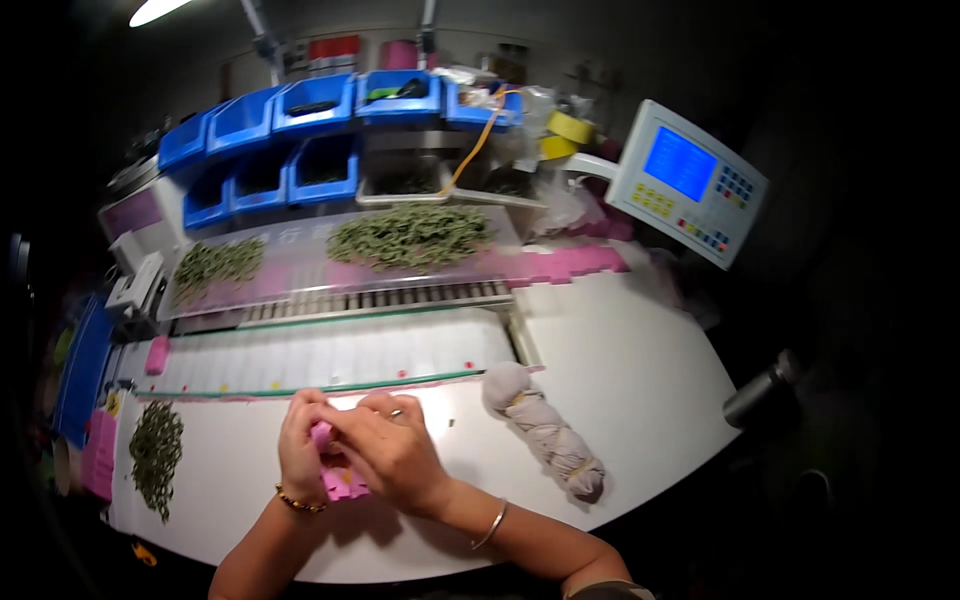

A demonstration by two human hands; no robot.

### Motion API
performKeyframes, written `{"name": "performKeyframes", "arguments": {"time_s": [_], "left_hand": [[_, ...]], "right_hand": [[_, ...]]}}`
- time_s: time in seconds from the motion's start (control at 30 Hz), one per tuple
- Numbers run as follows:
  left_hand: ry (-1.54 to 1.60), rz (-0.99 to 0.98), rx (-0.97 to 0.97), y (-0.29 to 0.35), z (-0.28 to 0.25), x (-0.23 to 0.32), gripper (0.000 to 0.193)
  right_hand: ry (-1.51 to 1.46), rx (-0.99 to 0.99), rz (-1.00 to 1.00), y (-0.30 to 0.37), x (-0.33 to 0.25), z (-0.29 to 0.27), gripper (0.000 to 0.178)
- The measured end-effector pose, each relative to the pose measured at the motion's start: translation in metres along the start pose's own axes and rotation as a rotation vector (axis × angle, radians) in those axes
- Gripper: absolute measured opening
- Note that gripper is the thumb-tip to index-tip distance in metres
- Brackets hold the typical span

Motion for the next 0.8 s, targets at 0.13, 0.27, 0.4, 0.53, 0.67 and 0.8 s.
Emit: {"name": "performKeyframes", "arguments": {"time_s": [0.13,0.27,0.4,0.53,0.67,0.8], "left_hand": [[0.126,-0.06,0.011,-0.003,0.006,-0.005,0.012],[0.156,-0.124,0.042,-0.001,0.012,-0.005,0.013],[0.233,-0.16,0.1,-0.003,0.004,-0.012,0.012],[0.381,-0.242,0.19,-0.001,0.0,-0.007,0.018],[0.405,-0.276,0.103,-0.007,0.004,-0.013,0.045],[0.13,-0.345,-0.108,0.0,0.016,-0.008,0.057]], "right_hand": [[-0.088,-0.05,0.083,0.004,0.009,0.005,0.044],[-0.089,-0.085,0.109,0.008,0.014,0.006,0.038],[-0.094,-0.095,0.095,0.009,0.007,0.006,0.035],[-0.125,-0.109,0.054,0.006,-0.005,0.009,0.033],[-0.127,0.057,0.084,-0.002,0.003,-0.015,0.029],[-0.035,0.187,0.055,-0.006,0.018,-0.039,0.026]]}}
Point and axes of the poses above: each hand's wrist, its own y-axis away from the middle knuckle, its own z-axis out of the palm, x = y × z, the point moved 8 cm from there along -y, towards the middle knuckle, and after that the axes turned 2 degrees about -z, right-handed, at the moved point
